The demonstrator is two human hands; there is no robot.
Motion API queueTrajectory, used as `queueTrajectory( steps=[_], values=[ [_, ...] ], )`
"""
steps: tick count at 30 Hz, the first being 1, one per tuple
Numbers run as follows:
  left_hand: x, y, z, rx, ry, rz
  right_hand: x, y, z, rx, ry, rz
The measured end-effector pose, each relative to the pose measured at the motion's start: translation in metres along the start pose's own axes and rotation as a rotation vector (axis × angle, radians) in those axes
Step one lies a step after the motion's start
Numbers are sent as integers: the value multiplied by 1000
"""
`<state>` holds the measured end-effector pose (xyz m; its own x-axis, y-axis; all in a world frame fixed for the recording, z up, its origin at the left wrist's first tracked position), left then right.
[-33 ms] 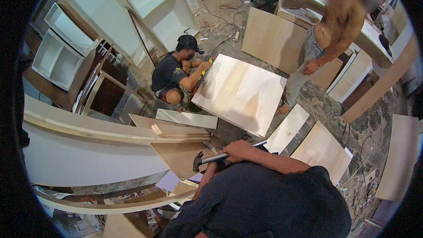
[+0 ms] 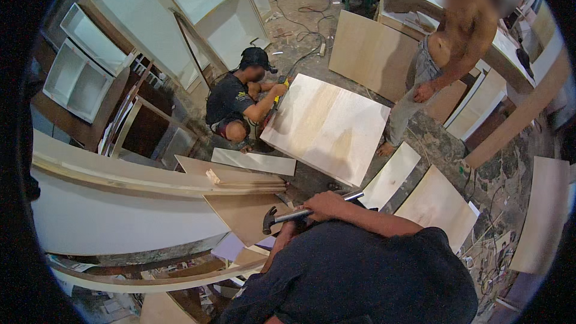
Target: The person hammers nails into a large wooden panel using a hammer. They then position the panel on the floor and align it with another panel.
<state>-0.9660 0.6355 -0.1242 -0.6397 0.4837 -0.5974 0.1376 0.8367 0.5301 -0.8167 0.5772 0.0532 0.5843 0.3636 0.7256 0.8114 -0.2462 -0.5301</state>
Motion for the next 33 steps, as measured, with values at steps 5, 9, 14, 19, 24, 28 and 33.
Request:
queueTrajectory(
  steps=[5,9,14,19,24,28,33],
  values=[
    [0,5,14,91,111,-74,8,11,13,3,-10,6],
    [4,33,15,-160,125,170,19,11,39,139,-5,-16],
    [2,63,22,-145,72,-73,44,13,89,249,-123,-152],
    [-15,105,40,-166,34,-218,95,13,129,376,-175,-86],
    [-39,152,68,-195,-50,-295,145,22,150,441,-182,-80],
    [-66,190,79,-230,-199,-353,179,52,166,365,-184,-57],
    [-87,219,96,-189,-68,-185,207,88,170,308,-102,89]
  ],
)
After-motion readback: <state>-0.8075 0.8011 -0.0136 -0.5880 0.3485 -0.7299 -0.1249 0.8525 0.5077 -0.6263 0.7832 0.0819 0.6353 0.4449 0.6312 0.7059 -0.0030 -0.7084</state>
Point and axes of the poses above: each hand's wrist, its own z-axis towards the middle knuckle, its own x-axis out of the back of the hand, y = z × x, the point moved 5 cm from there along z, towards the middle knuckle, and after that the axes turned 1 degree about y, right-handed, at the moved point
